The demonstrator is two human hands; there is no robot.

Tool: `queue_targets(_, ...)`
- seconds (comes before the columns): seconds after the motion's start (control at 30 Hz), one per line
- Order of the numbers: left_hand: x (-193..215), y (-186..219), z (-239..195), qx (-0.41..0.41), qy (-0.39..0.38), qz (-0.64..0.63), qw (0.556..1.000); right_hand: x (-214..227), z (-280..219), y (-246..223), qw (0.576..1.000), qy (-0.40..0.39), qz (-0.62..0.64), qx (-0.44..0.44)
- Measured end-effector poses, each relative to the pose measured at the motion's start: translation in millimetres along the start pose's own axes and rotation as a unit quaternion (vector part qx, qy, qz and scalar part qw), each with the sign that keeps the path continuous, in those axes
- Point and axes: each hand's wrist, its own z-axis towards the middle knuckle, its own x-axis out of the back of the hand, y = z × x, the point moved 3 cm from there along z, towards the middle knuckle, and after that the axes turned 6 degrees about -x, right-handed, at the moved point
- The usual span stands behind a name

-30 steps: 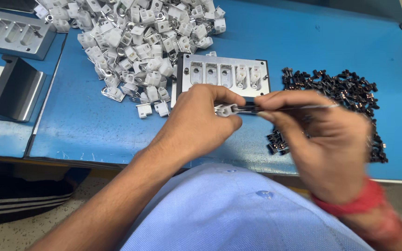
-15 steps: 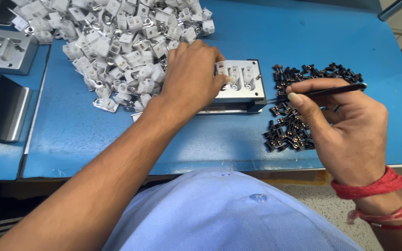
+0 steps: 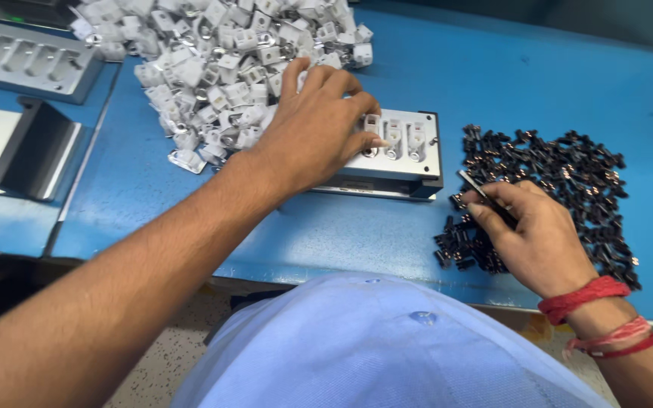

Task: The person repeatedly picks up white plastic electrical connectors and uses a small metal tool to insert or adjust internal components. The person places the connectors into a metal jig, manipulates them with the tool, and then removes them, continuing the cycle.

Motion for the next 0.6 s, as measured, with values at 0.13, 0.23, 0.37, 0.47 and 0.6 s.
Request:
queue_targets(0.13, -2, -5, 5, 0.023, -0.015, -0.024, 0.999, -6, 12, 0, 1.0, -0.007, -0.017, 0.014)
queue_targets(0.23, 13, -20, -8, 0.126, 0.022, -0.105, 0.986, -8, 24, -2, 0.999, -0.03, -0.021, -0.003)
queue_targets(0.37, 47, -54, -49, 0.306, 0.12, -0.205, 0.922, -8, 36, -5, 0.999, -0.034, -0.028, -0.024)
queue_targets(0.47, 62, -67, -85, 0.33, 0.081, -0.114, 0.934, -11, 42, -5, 0.98, -0.086, -0.054, -0.174)
queue_targets(0.6, 52, -65, -89, 0.254, 0.026, -0.037, 0.966, -8, 42, -17, 0.981, -0.069, -0.054, -0.173)
